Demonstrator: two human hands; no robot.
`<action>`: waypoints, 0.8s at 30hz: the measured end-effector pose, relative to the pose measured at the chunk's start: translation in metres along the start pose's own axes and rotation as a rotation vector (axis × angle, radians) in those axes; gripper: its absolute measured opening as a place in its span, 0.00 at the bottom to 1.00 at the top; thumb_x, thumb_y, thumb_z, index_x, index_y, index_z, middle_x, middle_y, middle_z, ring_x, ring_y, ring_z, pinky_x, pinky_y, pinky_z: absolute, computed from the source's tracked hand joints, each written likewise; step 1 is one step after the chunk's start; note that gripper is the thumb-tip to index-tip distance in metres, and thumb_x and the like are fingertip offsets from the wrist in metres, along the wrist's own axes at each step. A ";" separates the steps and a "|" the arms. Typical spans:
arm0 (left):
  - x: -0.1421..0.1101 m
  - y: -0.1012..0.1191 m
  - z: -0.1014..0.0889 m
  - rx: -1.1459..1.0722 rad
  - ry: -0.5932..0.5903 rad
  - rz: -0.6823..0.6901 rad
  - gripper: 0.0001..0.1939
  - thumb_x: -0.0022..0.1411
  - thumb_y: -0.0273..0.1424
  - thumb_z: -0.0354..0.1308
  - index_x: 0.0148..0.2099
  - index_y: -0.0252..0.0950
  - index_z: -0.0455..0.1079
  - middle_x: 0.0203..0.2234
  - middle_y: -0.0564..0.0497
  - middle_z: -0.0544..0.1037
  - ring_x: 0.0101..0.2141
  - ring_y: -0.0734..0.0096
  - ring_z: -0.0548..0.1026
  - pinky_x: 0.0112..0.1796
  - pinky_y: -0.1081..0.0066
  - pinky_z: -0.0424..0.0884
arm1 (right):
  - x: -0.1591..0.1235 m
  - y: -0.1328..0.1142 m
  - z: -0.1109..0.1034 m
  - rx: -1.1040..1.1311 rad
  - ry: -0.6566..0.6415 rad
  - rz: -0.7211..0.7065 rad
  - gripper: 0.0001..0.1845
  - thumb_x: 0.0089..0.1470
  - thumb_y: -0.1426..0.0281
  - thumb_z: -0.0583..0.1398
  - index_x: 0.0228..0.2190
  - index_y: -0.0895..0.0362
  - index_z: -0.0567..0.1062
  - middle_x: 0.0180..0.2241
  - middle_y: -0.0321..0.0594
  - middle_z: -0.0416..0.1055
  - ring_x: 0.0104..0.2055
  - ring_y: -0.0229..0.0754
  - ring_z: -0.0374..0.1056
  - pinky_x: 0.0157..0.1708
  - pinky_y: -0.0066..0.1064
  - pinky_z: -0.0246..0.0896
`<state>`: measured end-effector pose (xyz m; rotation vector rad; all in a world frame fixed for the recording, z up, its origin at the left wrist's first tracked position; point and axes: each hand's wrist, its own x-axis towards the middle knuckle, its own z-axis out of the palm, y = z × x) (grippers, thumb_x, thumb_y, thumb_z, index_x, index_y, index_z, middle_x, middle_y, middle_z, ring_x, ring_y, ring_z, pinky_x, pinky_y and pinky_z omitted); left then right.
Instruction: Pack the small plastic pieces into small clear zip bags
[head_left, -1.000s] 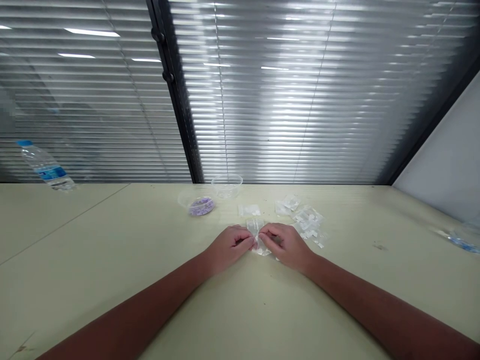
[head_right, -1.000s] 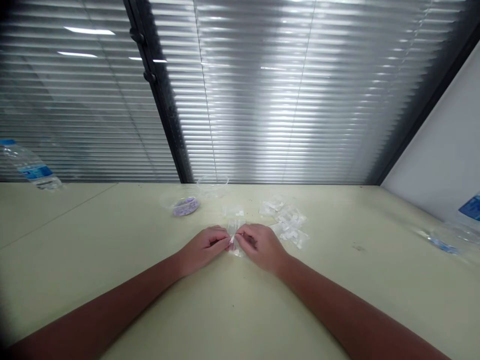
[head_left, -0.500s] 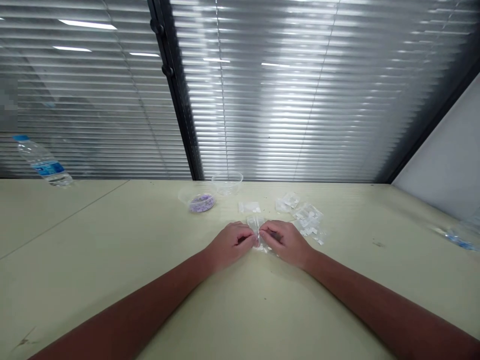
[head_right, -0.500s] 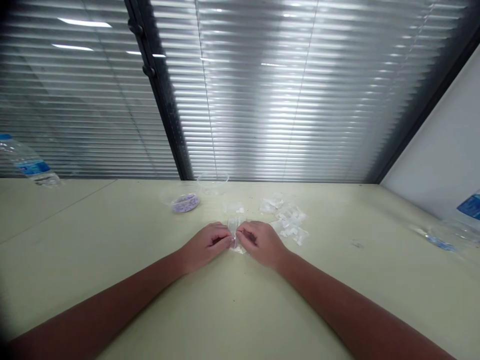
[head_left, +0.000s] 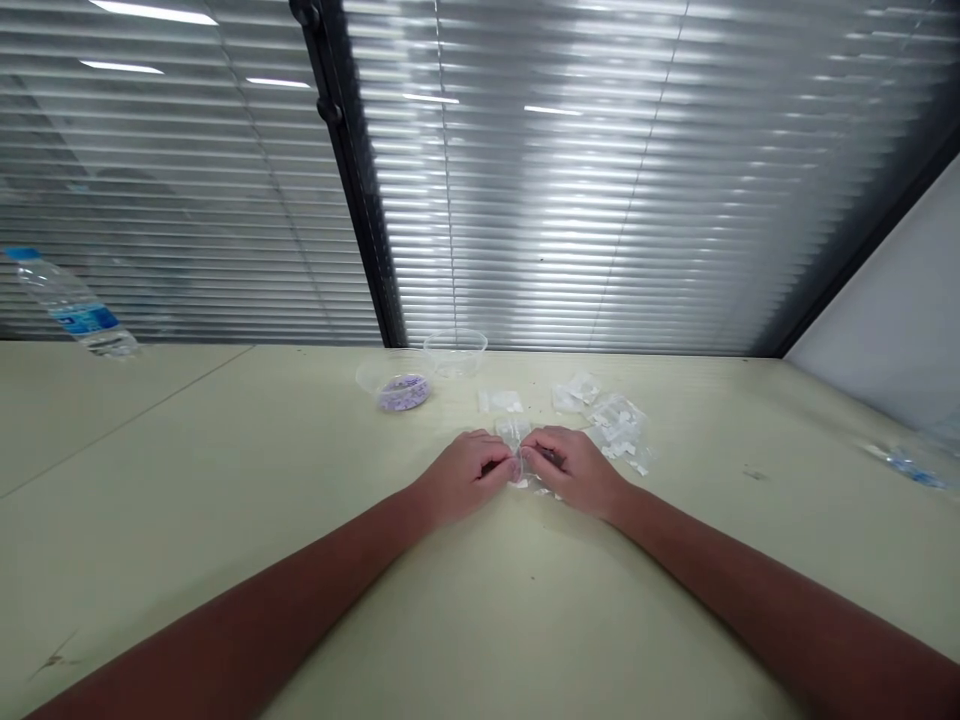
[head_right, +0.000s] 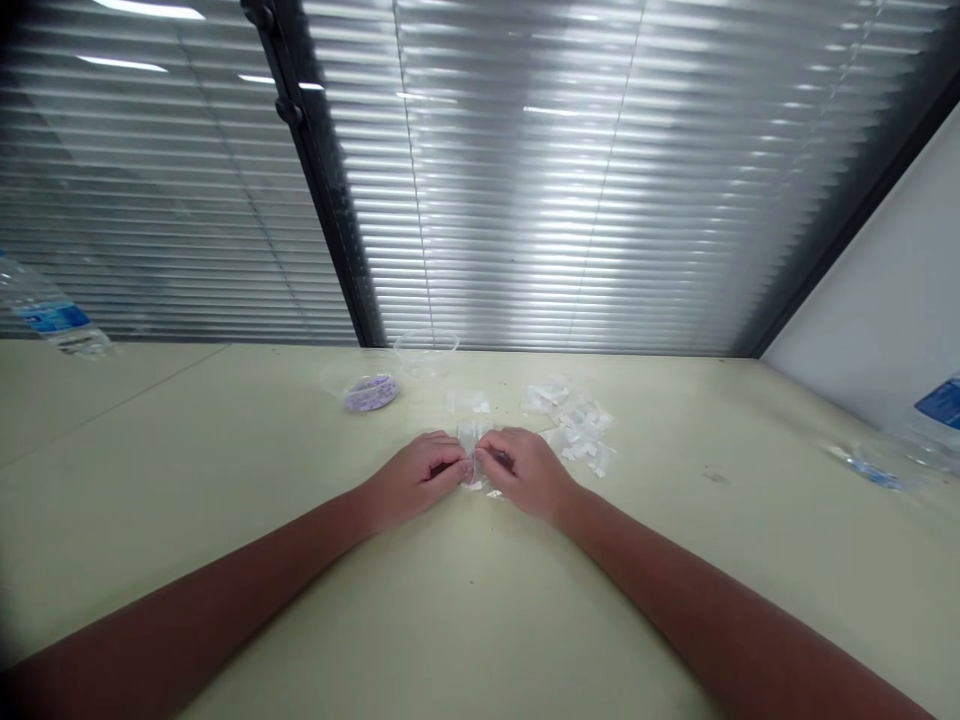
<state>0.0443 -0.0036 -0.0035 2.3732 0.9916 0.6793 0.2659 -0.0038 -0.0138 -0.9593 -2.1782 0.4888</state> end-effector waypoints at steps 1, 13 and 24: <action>0.000 -0.001 0.000 0.005 -0.001 0.003 0.19 0.73 0.38 0.49 0.33 0.39 0.76 0.25 0.53 0.76 0.33 0.66 0.72 0.48 0.66 0.65 | 0.000 -0.001 0.000 0.000 -0.001 0.005 0.14 0.68 0.68 0.56 0.31 0.54 0.77 0.27 0.35 0.73 0.31 0.39 0.66 0.33 0.31 0.58; 0.000 0.001 0.001 0.006 -0.008 -0.016 0.20 0.73 0.40 0.49 0.34 0.39 0.76 0.26 0.52 0.77 0.34 0.65 0.71 0.48 0.65 0.65 | 0.001 0.000 -0.001 0.007 -0.011 0.010 0.13 0.67 0.69 0.56 0.32 0.54 0.77 0.28 0.35 0.74 0.31 0.39 0.67 0.33 0.31 0.58; 0.001 -0.002 0.003 0.075 -0.015 0.049 0.18 0.74 0.34 0.48 0.35 0.39 0.75 0.26 0.54 0.76 0.33 0.68 0.72 0.47 0.66 0.64 | 0.002 0.000 -0.002 0.002 -0.026 0.019 0.13 0.67 0.68 0.56 0.32 0.54 0.77 0.28 0.35 0.74 0.31 0.39 0.67 0.35 0.31 0.58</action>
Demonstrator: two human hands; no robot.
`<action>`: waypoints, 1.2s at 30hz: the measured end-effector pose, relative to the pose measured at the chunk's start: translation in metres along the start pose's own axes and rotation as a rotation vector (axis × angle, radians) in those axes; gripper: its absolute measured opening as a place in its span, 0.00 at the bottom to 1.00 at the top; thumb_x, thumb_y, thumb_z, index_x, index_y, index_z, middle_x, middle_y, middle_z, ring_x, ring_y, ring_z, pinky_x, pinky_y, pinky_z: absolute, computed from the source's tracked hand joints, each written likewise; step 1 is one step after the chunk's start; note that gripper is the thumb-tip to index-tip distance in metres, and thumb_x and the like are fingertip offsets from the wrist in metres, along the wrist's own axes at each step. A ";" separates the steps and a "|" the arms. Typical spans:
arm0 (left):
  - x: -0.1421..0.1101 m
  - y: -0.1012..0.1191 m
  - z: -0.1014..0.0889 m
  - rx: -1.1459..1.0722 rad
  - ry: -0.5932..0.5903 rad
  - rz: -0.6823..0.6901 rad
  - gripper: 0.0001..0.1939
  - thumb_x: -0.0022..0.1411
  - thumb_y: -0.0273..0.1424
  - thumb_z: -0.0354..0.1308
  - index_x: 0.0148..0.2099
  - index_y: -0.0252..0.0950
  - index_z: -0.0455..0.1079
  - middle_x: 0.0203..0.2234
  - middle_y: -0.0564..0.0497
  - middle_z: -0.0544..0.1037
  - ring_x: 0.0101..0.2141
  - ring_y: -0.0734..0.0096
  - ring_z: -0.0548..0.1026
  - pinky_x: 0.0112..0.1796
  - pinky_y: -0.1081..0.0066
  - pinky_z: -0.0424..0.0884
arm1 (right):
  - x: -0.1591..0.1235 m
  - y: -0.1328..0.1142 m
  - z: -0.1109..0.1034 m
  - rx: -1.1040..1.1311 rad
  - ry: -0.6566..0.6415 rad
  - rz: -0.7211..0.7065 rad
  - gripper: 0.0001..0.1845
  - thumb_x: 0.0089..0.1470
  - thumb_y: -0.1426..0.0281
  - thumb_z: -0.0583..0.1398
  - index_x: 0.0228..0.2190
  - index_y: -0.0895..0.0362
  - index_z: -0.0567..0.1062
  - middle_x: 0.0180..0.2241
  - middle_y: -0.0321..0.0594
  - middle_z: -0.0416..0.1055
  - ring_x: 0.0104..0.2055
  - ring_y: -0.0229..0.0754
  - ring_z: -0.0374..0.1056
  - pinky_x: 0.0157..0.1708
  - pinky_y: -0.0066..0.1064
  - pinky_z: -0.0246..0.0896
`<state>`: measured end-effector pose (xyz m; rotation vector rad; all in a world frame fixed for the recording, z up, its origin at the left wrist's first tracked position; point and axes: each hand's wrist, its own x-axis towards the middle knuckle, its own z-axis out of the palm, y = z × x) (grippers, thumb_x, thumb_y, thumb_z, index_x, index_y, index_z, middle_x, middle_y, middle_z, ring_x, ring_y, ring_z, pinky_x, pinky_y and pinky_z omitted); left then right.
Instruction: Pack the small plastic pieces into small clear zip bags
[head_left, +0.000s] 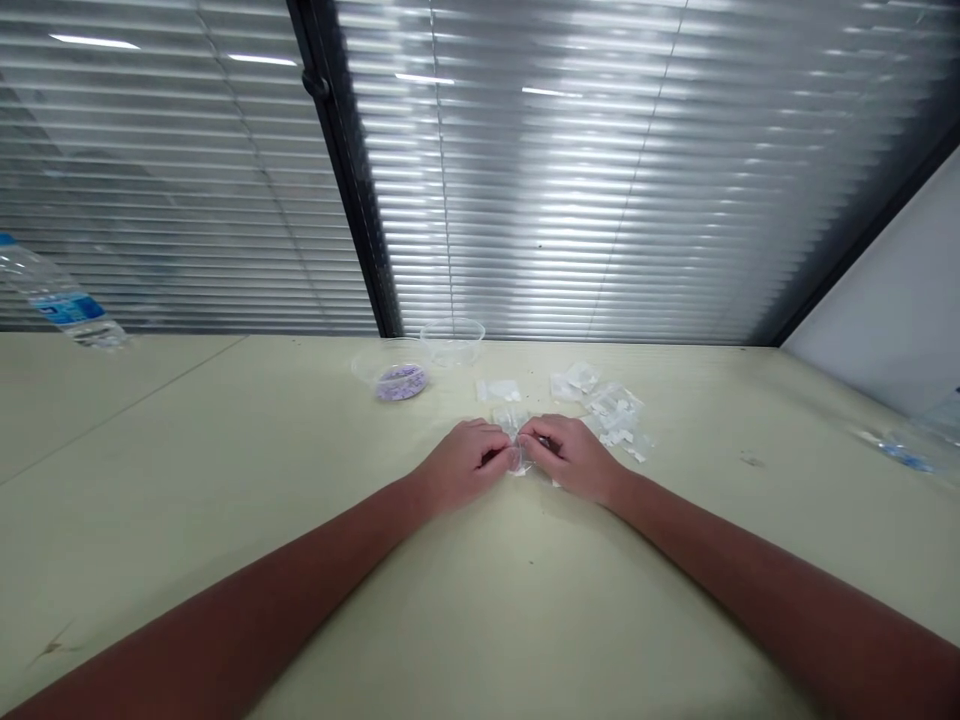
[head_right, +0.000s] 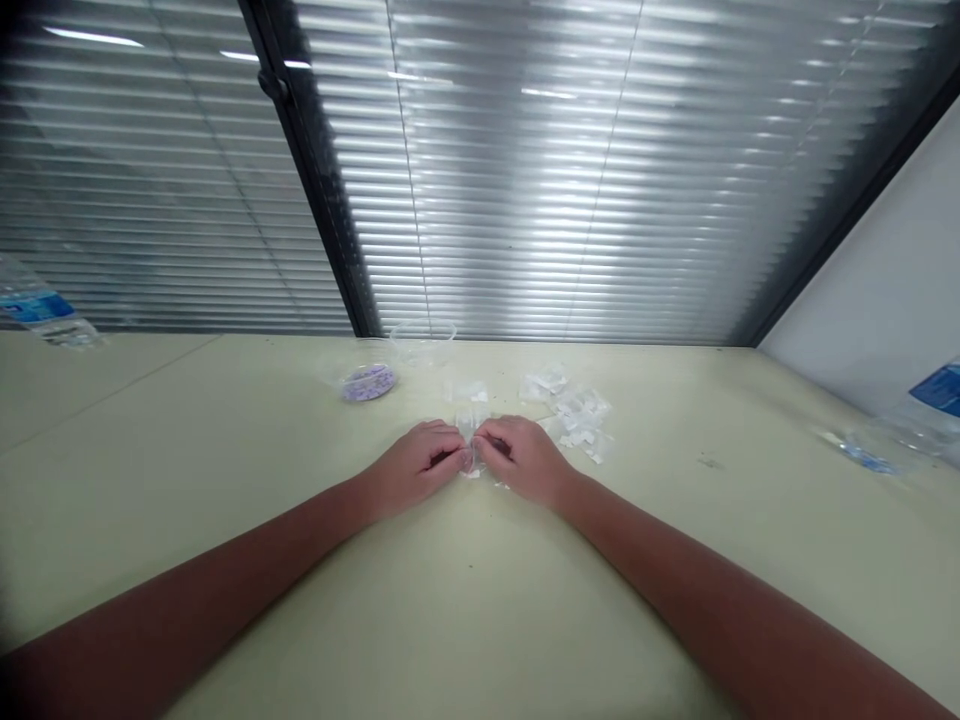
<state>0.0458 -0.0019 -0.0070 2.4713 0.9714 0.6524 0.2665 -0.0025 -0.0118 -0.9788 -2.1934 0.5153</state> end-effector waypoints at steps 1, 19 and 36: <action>0.000 0.000 0.000 0.003 0.000 0.001 0.18 0.74 0.34 0.48 0.35 0.39 0.75 0.26 0.54 0.76 0.33 0.68 0.72 0.47 0.66 0.64 | 0.000 0.000 0.000 -0.002 0.000 0.000 0.13 0.67 0.68 0.56 0.32 0.54 0.77 0.28 0.35 0.74 0.32 0.39 0.67 0.35 0.32 0.59; 0.002 -0.001 0.002 0.071 -0.003 0.039 0.17 0.74 0.33 0.48 0.34 0.38 0.73 0.27 0.55 0.77 0.34 0.68 0.72 0.47 0.65 0.64 | 0.000 -0.001 -0.002 0.014 -0.045 0.009 0.14 0.67 0.71 0.54 0.31 0.54 0.76 0.30 0.36 0.75 0.34 0.39 0.69 0.37 0.32 0.59; 0.003 0.000 0.004 0.080 0.003 0.062 0.17 0.75 0.32 0.48 0.34 0.38 0.72 0.27 0.55 0.76 0.34 0.69 0.73 0.46 0.66 0.64 | 0.000 -0.001 -0.005 -0.011 -0.061 0.014 0.14 0.67 0.70 0.53 0.30 0.55 0.75 0.30 0.37 0.75 0.34 0.40 0.69 0.36 0.33 0.59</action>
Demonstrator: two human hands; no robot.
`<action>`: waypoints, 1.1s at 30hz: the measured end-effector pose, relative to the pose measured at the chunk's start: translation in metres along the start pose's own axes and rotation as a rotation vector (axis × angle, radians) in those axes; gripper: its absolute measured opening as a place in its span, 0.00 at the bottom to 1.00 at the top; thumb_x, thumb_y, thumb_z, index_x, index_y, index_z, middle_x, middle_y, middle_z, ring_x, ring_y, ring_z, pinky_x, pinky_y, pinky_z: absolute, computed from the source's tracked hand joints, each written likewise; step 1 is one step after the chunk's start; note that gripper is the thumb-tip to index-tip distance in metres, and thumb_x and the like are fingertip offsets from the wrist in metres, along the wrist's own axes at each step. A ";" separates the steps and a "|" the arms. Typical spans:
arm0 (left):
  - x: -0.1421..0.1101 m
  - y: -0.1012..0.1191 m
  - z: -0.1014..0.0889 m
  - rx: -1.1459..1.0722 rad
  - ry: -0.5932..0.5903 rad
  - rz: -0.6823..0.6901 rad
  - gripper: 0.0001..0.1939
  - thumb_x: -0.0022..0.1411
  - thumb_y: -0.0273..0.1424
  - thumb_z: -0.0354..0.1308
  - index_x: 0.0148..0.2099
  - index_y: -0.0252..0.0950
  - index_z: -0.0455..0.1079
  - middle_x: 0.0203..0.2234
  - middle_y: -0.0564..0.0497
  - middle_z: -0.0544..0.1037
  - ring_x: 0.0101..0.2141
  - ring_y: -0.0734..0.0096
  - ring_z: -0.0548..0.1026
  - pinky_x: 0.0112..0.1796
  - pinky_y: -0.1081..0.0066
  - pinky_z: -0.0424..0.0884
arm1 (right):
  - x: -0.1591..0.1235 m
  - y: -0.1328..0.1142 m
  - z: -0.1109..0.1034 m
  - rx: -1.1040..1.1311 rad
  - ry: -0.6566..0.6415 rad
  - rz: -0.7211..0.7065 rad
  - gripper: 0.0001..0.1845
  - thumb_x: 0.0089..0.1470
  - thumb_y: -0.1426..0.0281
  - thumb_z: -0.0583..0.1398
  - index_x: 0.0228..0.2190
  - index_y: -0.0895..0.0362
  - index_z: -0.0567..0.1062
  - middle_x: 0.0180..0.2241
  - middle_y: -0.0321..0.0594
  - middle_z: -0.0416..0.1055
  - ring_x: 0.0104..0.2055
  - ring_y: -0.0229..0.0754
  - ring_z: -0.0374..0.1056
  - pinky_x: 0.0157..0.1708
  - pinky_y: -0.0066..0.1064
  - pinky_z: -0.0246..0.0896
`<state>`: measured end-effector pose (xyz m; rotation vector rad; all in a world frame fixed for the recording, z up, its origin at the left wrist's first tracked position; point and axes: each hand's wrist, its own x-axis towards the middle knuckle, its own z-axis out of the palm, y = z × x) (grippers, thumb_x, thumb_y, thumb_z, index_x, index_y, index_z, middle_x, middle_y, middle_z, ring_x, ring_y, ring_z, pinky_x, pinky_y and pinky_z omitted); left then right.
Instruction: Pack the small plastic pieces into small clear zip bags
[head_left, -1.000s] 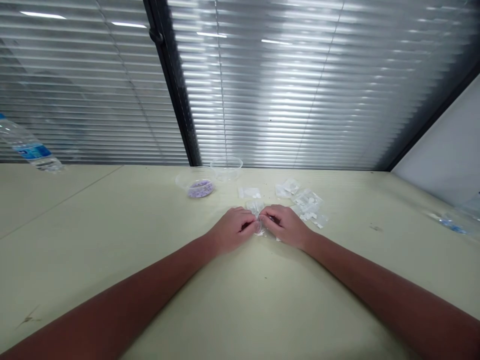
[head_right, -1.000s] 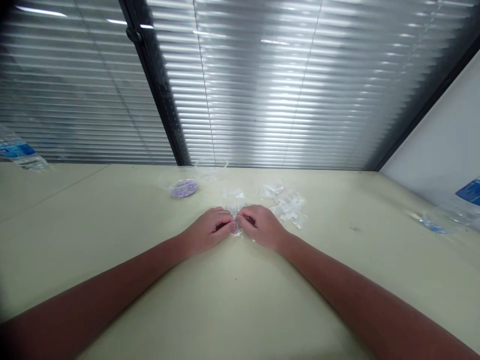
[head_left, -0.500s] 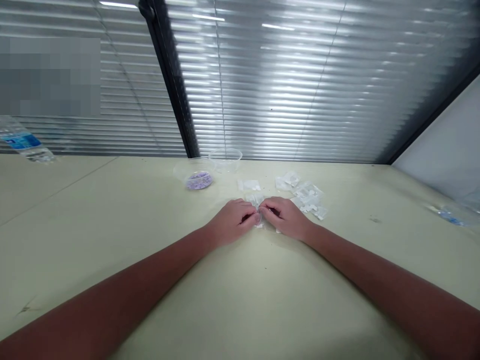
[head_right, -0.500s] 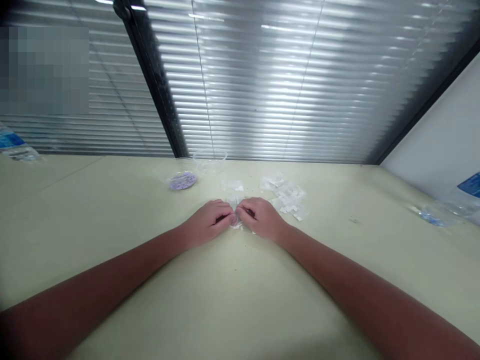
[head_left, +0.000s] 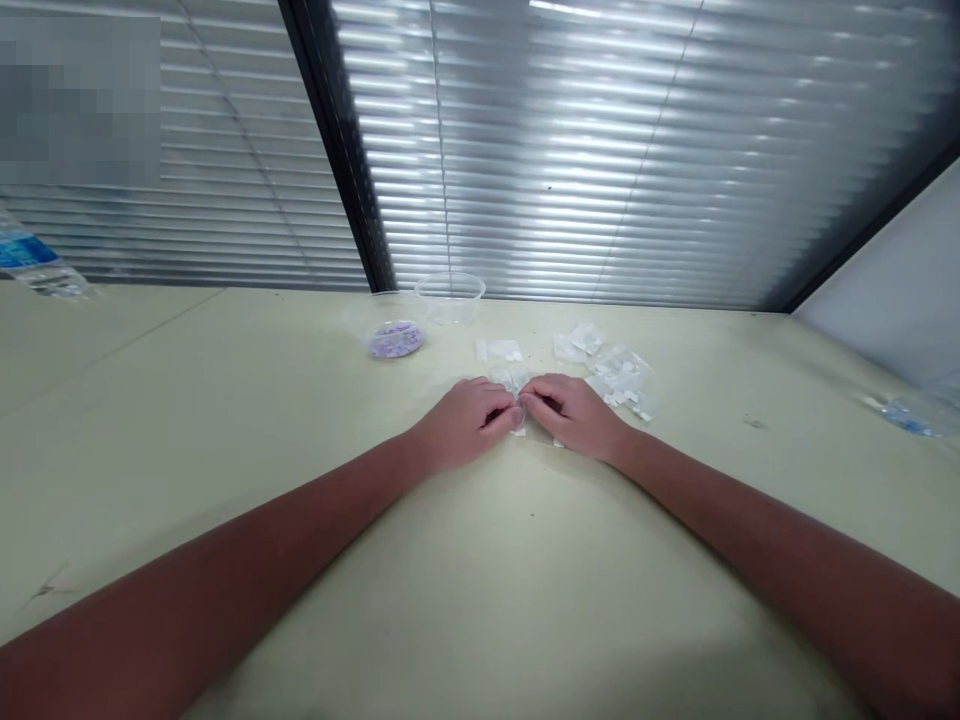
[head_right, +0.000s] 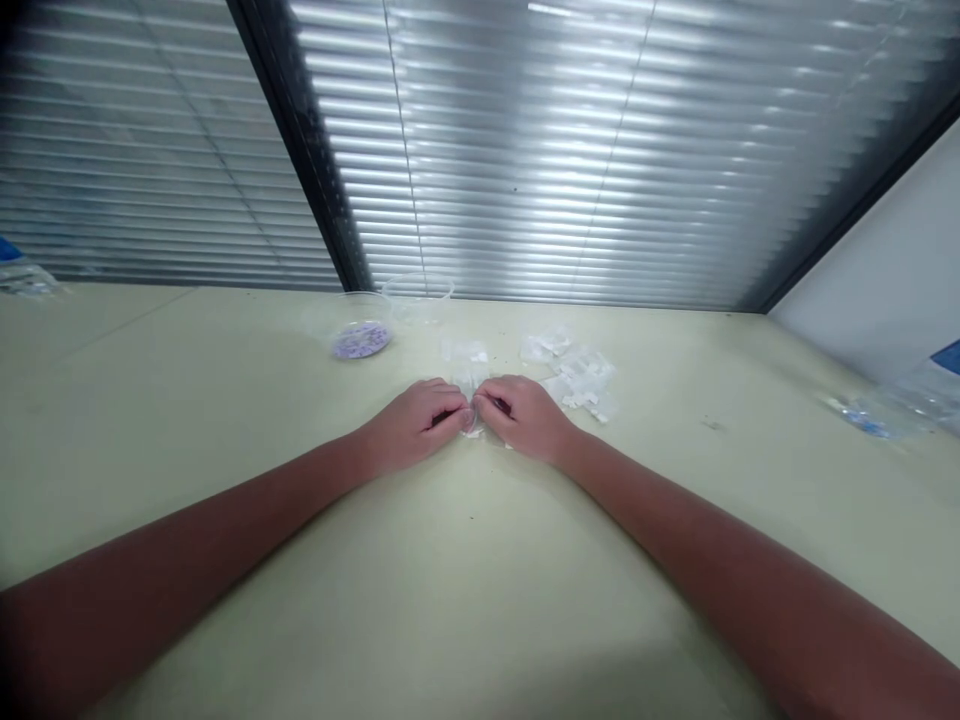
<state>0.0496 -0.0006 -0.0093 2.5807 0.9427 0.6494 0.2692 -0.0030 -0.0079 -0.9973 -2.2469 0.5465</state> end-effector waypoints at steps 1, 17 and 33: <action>0.000 0.000 0.000 -0.001 0.001 0.000 0.17 0.75 0.33 0.48 0.34 0.38 0.73 0.27 0.55 0.76 0.34 0.69 0.73 0.46 0.65 0.64 | 0.000 0.001 0.000 -0.001 0.000 -0.001 0.14 0.67 0.69 0.53 0.30 0.55 0.75 0.30 0.37 0.75 0.34 0.40 0.69 0.36 0.33 0.59; 0.001 0.000 0.003 0.020 0.010 0.010 0.18 0.74 0.32 0.48 0.33 0.38 0.73 0.26 0.55 0.76 0.32 0.68 0.72 0.44 0.64 0.64 | -0.002 0.000 -0.001 0.003 -0.012 0.017 0.14 0.67 0.70 0.53 0.30 0.54 0.74 0.32 0.36 0.76 0.34 0.40 0.69 0.35 0.32 0.58; 0.004 0.003 0.004 0.055 0.009 0.020 0.18 0.73 0.33 0.47 0.32 0.37 0.71 0.26 0.53 0.75 0.32 0.66 0.71 0.41 0.64 0.63 | -0.004 -0.002 -0.002 -0.054 -0.018 0.060 0.15 0.67 0.66 0.53 0.31 0.54 0.75 0.29 0.37 0.74 0.33 0.41 0.67 0.34 0.33 0.58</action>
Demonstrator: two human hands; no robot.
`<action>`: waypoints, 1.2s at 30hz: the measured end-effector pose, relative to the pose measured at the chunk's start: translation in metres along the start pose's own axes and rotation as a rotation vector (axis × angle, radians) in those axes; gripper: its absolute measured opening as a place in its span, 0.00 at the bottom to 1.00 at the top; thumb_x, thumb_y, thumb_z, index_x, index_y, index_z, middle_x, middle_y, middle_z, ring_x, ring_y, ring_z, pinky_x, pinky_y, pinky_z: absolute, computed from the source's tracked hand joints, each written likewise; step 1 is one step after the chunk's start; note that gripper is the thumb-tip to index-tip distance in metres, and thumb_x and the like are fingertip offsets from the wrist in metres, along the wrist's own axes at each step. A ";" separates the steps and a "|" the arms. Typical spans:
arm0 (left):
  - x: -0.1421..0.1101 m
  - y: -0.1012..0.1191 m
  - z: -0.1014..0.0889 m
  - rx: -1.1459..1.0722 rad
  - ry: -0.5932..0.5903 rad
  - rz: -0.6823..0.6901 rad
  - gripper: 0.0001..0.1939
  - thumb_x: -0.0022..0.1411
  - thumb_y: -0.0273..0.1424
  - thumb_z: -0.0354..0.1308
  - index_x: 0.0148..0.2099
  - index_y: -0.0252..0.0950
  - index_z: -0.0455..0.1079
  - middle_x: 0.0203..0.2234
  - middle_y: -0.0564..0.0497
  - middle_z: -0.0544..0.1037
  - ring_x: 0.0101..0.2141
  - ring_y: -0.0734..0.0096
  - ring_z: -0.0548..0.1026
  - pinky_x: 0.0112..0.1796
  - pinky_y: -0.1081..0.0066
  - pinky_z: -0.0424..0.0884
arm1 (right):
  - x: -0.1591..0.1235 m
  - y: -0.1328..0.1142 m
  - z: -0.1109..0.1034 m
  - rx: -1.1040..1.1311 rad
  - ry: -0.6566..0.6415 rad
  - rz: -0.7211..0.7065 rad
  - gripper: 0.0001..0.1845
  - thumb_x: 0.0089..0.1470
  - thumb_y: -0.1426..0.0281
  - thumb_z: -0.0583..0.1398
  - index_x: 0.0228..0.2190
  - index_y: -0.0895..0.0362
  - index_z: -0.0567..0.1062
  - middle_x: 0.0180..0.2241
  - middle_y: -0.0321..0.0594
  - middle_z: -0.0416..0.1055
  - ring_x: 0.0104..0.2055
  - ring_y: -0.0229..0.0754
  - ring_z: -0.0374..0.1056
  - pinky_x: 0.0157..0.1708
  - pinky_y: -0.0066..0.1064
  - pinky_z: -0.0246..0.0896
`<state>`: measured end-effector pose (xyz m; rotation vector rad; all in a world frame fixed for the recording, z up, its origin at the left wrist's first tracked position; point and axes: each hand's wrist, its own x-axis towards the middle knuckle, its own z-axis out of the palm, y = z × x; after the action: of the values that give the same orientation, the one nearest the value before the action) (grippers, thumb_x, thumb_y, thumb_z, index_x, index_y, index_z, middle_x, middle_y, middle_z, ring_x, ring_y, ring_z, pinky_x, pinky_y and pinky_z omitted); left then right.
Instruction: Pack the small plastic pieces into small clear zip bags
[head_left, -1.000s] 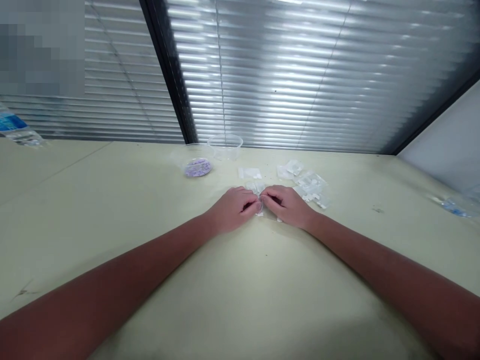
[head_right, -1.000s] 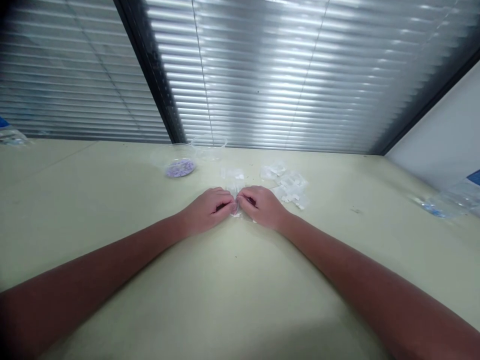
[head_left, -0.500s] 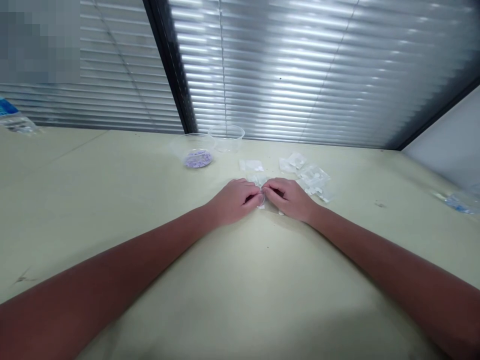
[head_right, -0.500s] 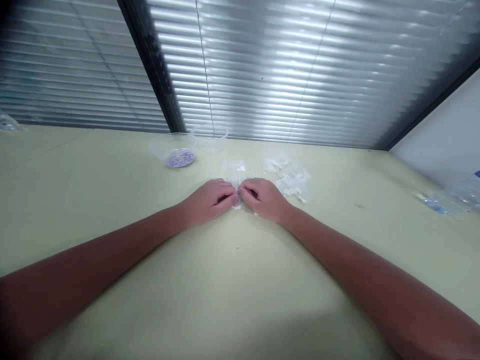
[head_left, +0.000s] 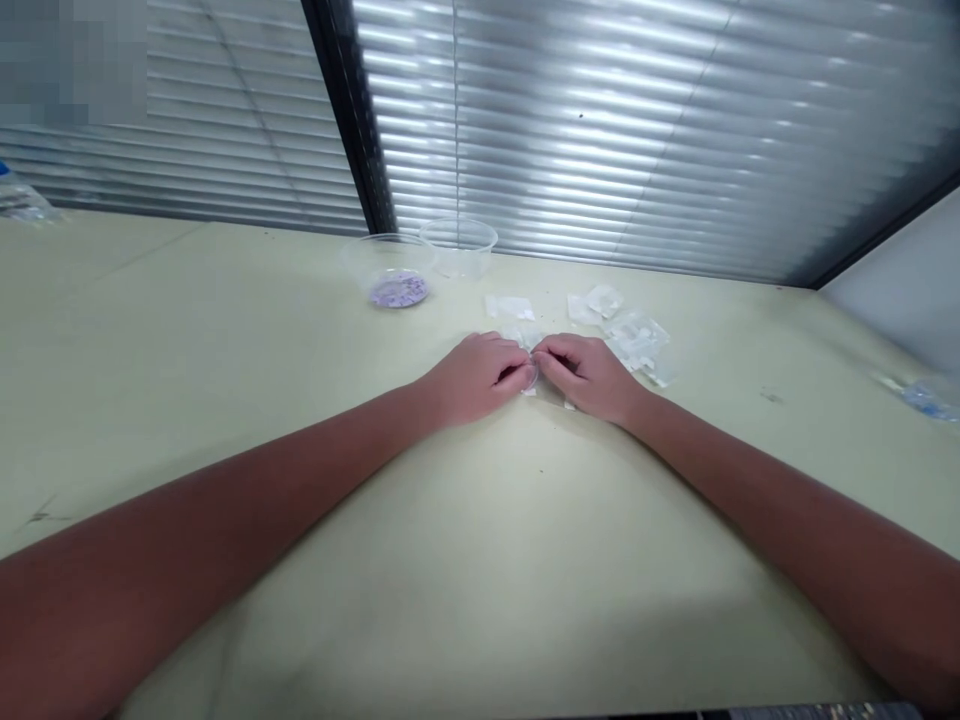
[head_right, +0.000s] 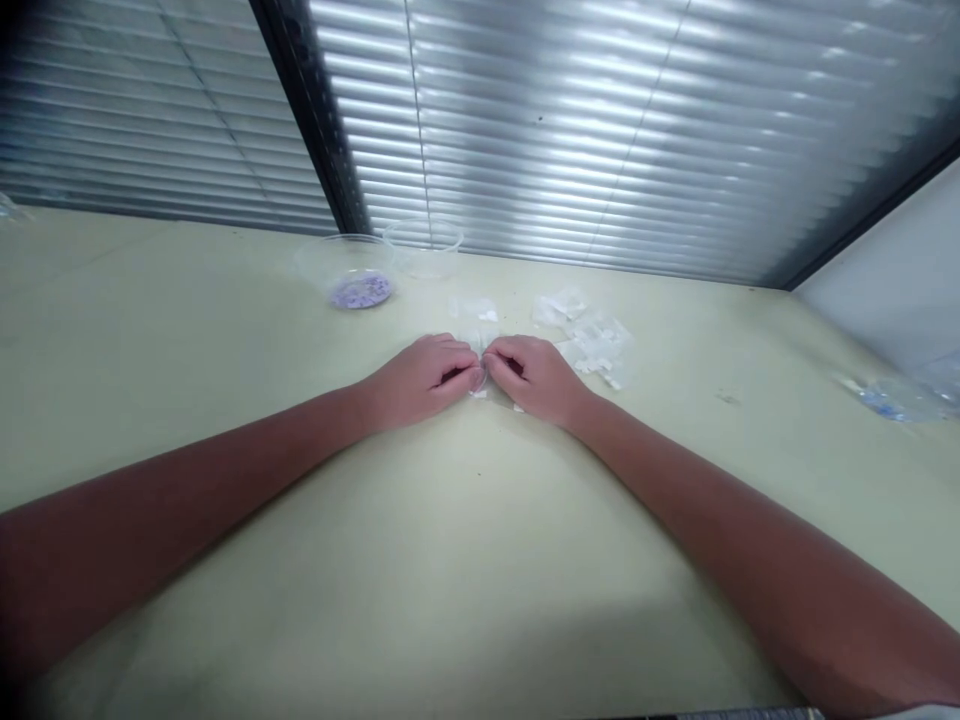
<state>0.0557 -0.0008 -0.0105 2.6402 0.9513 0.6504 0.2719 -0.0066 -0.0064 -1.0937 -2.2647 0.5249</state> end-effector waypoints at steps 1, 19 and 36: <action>0.000 0.000 0.000 0.002 0.000 0.003 0.18 0.73 0.33 0.47 0.31 0.37 0.70 0.26 0.53 0.75 0.32 0.66 0.70 0.41 0.64 0.63 | 0.000 0.000 0.000 -0.004 0.000 -0.001 0.15 0.67 0.66 0.53 0.30 0.54 0.74 0.29 0.36 0.73 0.32 0.40 0.66 0.34 0.32 0.57; 0.000 0.000 0.000 -0.015 0.001 -0.008 0.17 0.73 0.32 0.48 0.32 0.38 0.72 0.25 0.53 0.75 0.32 0.66 0.71 0.42 0.64 0.64 | 0.001 0.001 0.001 0.001 -0.003 -0.011 0.14 0.67 0.68 0.53 0.30 0.54 0.74 0.29 0.36 0.74 0.33 0.41 0.68 0.34 0.33 0.58; -0.003 -0.002 -0.005 -0.061 -0.014 -0.006 0.17 0.73 0.32 0.47 0.34 0.38 0.73 0.28 0.54 0.78 0.34 0.67 0.73 0.46 0.64 0.65 | 0.002 0.001 0.002 0.034 0.001 -0.069 0.15 0.67 0.69 0.52 0.30 0.54 0.74 0.31 0.37 0.75 0.34 0.40 0.68 0.37 0.33 0.59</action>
<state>0.0503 -0.0011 -0.0080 2.5844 0.9200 0.6480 0.2703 -0.0042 -0.0081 -0.9953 -2.2752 0.5327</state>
